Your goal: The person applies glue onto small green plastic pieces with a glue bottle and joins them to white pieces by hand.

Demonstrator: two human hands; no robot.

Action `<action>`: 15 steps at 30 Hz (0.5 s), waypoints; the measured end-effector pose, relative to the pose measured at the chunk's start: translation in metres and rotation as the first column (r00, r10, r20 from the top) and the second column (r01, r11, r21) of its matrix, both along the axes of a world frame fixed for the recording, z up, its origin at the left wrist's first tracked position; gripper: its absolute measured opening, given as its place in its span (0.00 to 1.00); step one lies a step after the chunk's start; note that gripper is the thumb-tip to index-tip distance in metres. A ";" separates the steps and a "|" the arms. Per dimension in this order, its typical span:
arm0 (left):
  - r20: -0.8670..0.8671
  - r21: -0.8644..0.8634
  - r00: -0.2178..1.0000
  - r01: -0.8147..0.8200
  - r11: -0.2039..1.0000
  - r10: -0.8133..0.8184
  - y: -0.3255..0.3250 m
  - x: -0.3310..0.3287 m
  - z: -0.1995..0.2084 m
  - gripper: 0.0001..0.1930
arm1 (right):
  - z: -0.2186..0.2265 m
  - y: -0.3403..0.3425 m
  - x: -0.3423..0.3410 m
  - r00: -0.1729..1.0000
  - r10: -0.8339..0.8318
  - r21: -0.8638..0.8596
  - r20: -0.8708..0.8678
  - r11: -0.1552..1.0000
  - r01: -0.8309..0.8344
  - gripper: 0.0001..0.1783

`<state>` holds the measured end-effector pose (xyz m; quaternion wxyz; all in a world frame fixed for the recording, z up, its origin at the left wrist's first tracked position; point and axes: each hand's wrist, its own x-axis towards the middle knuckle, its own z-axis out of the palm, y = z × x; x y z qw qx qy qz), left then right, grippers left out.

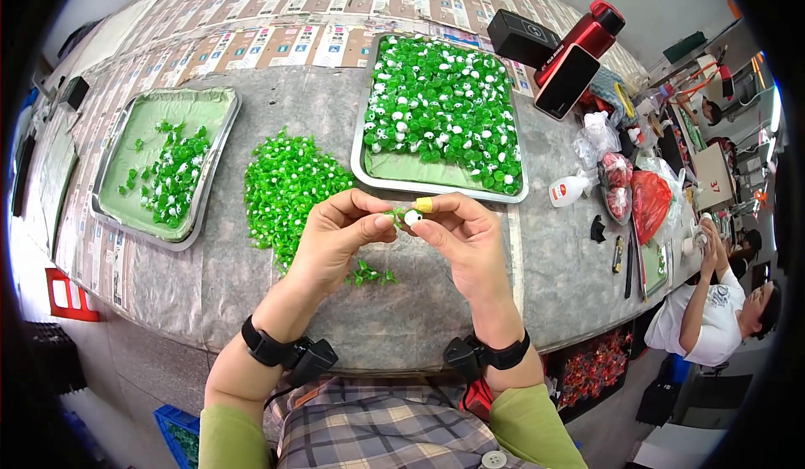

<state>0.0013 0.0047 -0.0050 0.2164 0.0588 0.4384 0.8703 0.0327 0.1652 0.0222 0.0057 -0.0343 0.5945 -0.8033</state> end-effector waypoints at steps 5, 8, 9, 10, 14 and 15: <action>-0.048 -0.056 0.999 -0.022 0.998 0.019 0.001 0.001 0.001 0.05 | 0.001 -0.002 0.001 1.000 0.001 0.024 -0.018 1.000 -0.001 0.11; -0.207 -0.184 0.977 -0.093 0.979 0.054 0.002 0.002 0.007 0.04 | 0.001 0.000 0.001 1.000 0.010 0.120 -0.001 0.993 -0.010 0.11; -0.344 -0.274 0.937 -0.159 0.949 0.058 0.002 0.003 0.009 0.04 | 0.001 0.000 0.001 0.999 0.027 0.107 0.030 0.994 -0.030 0.11; -0.344 -0.275 0.937 -0.158 0.949 0.056 0.001 0.003 0.008 0.04 | 0.000 0.001 0.001 0.997 0.045 0.093 0.061 0.994 -0.050 0.11; -0.518 -0.406 0.856 -0.251 0.879 0.006 0.000 0.002 0.009 0.04 | 0.002 0.001 0.001 0.990 0.057 0.001 0.131 0.998 -0.058 0.11; -0.569 -0.425 0.822 -0.277 0.862 -0.016 0.000 0.002 0.011 0.05 | 0.000 0.004 0.001 0.990 0.075 0.031 0.120 0.996 -0.080 0.11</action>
